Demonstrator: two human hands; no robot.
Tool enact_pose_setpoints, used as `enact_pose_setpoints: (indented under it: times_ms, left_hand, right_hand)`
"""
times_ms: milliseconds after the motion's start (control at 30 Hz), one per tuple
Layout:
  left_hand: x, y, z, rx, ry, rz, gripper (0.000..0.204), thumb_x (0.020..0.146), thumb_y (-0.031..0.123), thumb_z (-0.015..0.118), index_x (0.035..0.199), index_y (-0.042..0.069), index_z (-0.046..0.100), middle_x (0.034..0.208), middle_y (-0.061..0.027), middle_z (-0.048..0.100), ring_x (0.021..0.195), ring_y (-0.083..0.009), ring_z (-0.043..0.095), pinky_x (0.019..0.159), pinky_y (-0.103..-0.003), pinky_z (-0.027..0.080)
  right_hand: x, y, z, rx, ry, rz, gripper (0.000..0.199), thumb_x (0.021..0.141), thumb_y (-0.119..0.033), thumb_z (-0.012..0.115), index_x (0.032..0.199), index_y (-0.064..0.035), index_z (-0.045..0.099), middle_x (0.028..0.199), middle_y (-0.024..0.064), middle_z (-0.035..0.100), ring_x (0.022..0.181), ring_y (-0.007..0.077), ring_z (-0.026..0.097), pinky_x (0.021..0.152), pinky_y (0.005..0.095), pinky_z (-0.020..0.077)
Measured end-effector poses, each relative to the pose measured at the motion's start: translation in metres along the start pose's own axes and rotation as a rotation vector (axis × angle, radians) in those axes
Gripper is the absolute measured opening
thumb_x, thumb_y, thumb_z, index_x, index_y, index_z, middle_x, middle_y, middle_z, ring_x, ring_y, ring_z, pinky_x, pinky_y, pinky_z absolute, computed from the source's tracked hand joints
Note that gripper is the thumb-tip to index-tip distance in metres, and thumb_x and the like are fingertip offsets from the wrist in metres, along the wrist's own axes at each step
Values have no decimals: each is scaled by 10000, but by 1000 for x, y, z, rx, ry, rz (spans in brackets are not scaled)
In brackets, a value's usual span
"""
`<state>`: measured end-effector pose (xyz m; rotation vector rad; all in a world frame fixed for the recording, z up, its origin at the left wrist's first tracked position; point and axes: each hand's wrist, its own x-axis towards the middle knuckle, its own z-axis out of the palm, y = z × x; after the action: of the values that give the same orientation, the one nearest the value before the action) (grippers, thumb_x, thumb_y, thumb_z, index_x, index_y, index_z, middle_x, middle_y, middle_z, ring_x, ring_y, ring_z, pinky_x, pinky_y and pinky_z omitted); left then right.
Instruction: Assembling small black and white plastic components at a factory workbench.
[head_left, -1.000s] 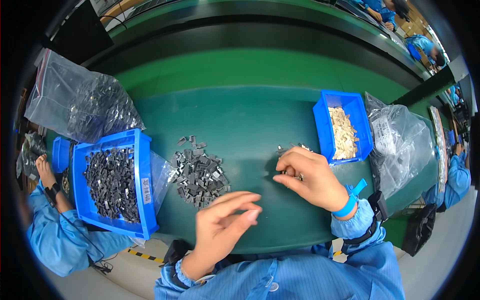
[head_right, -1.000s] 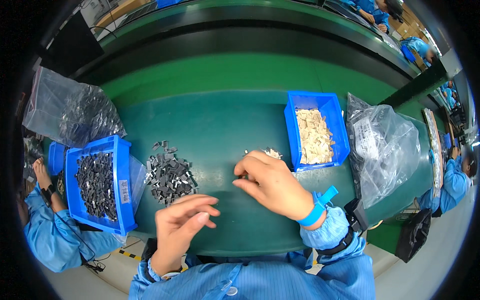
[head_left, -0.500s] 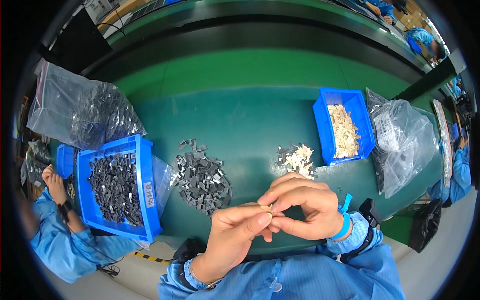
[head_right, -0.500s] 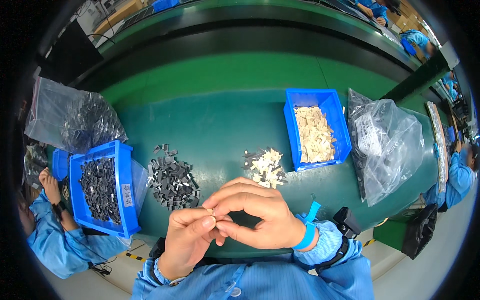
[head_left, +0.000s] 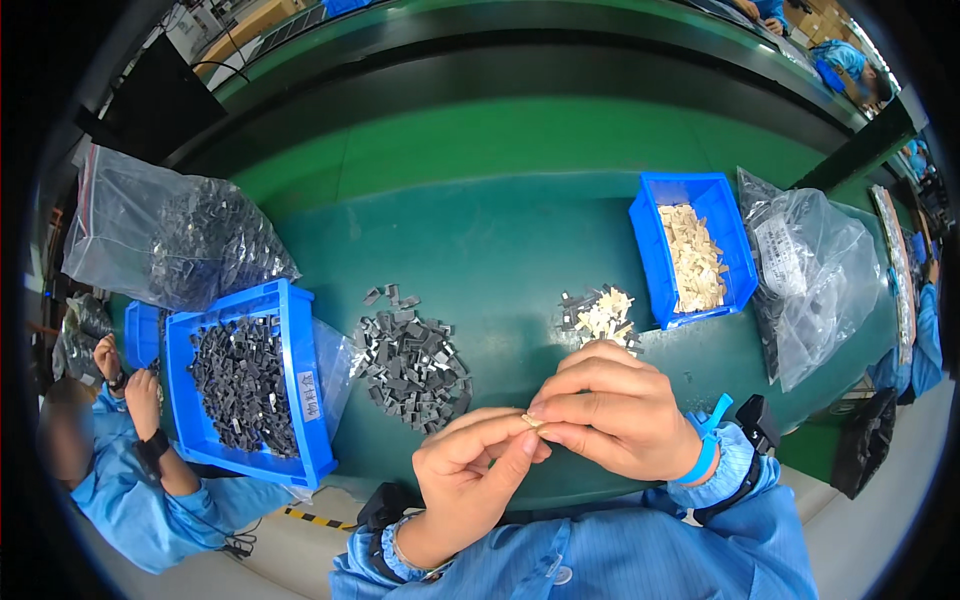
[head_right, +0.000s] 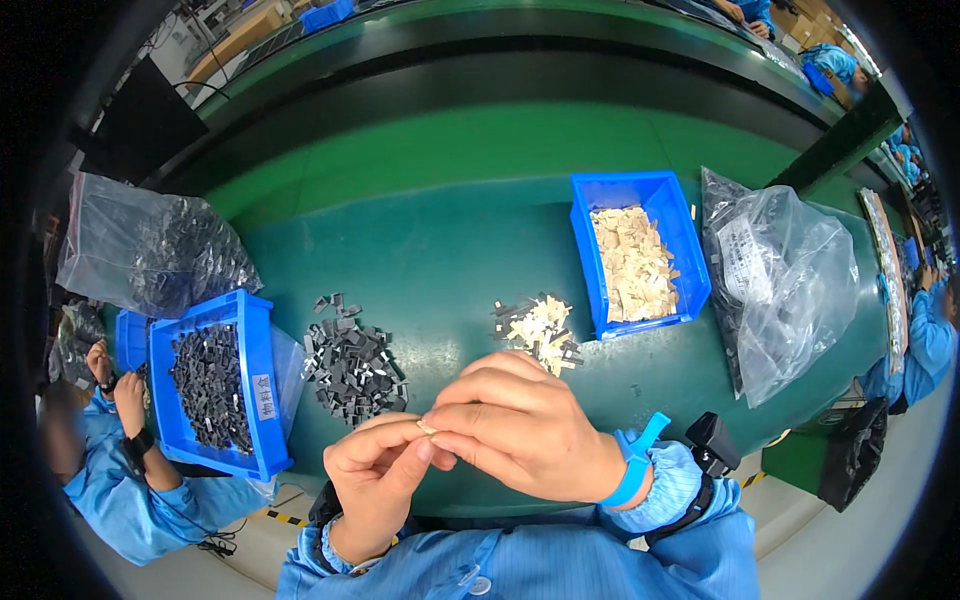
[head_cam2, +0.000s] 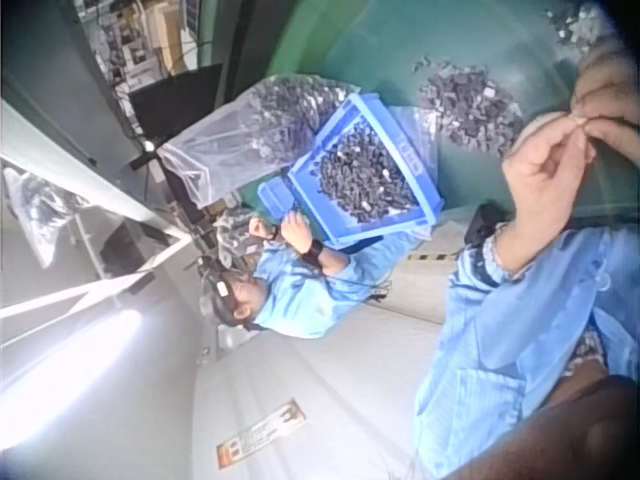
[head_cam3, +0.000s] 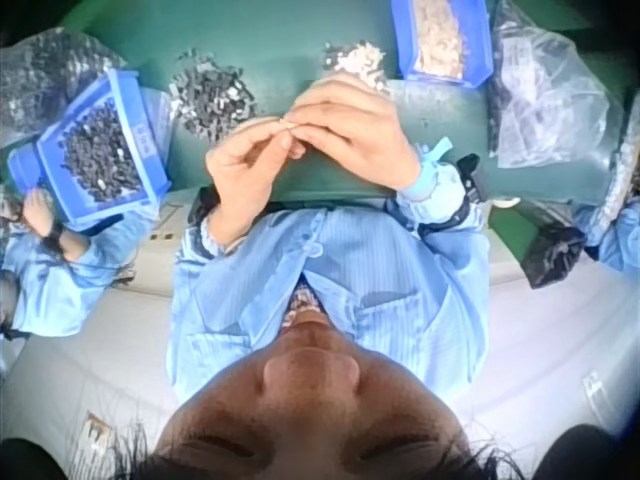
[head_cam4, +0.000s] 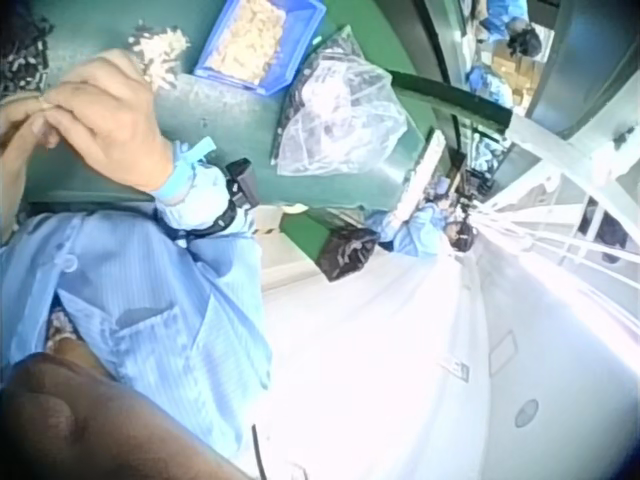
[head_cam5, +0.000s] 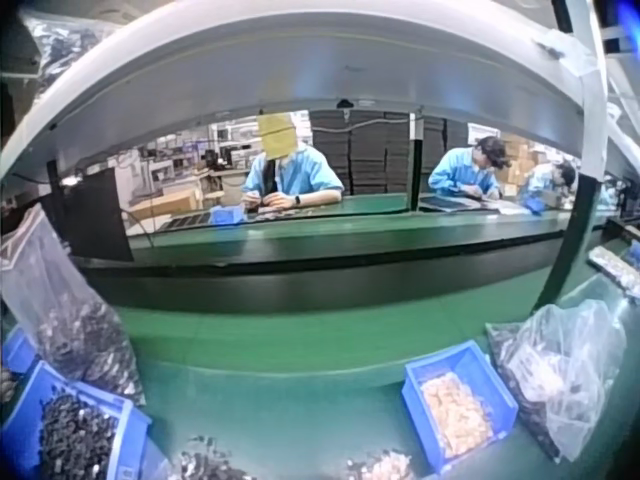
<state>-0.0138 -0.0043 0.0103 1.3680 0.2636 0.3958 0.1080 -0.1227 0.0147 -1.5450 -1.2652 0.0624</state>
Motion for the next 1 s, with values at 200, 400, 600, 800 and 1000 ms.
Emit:
enact_pose_setpoints:
  times_ms: [200,400,600,800,1000]
  left_hand:
    - [2,0,-2,404,-51,210,86,798,-16,582,862,-70,601,813,-144,608,652,-156,608,566,-228,493]
    - [2,1,-2,319,-65,140,73,803,-1,580,826,-68,597,771,-136,607,615,-160,602,537,-233,482]
    - [-1,-7,-10,-122,9,-55,93,826,-20,556,892,-72,597,776,-141,610,624,-163,604,562,-253,507]
    - [-3,-7,-7,-126,50,-81,107,817,-1,570,891,-70,606,751,-137,615,604,-173,603,556,-262,507]
    - [5,-7,-12,-66,-2,-21,146,768,-69,603,912,-63,618,921,-147,587,781,-169,602,658,-243,503]
  right_hand:
    - [4,-5,-7,-48,-106,-1,142,697,-64,678,827,-26,635,899,75,597,780,223,543,674,328,446]
    - [4,-3,-10,164,-78,188,50,780,-53,603,808,-12,605,908,101,591,806,216,555,718,321,441]
    - [-9,-8,-7,782,-44,787,107,824,-36,586,909,28,603,811,57,623,722,84,571,629,200,466]
    - [-9,-16,7,892,29,732,83,802,4,601,867,55,604,809,93,609,696,116,580,608,225,479]
    - [-11,-8,2,531,-104,576,63,820,-21,573,863,22,594,758,61,619,680,96,577,611,215,464]
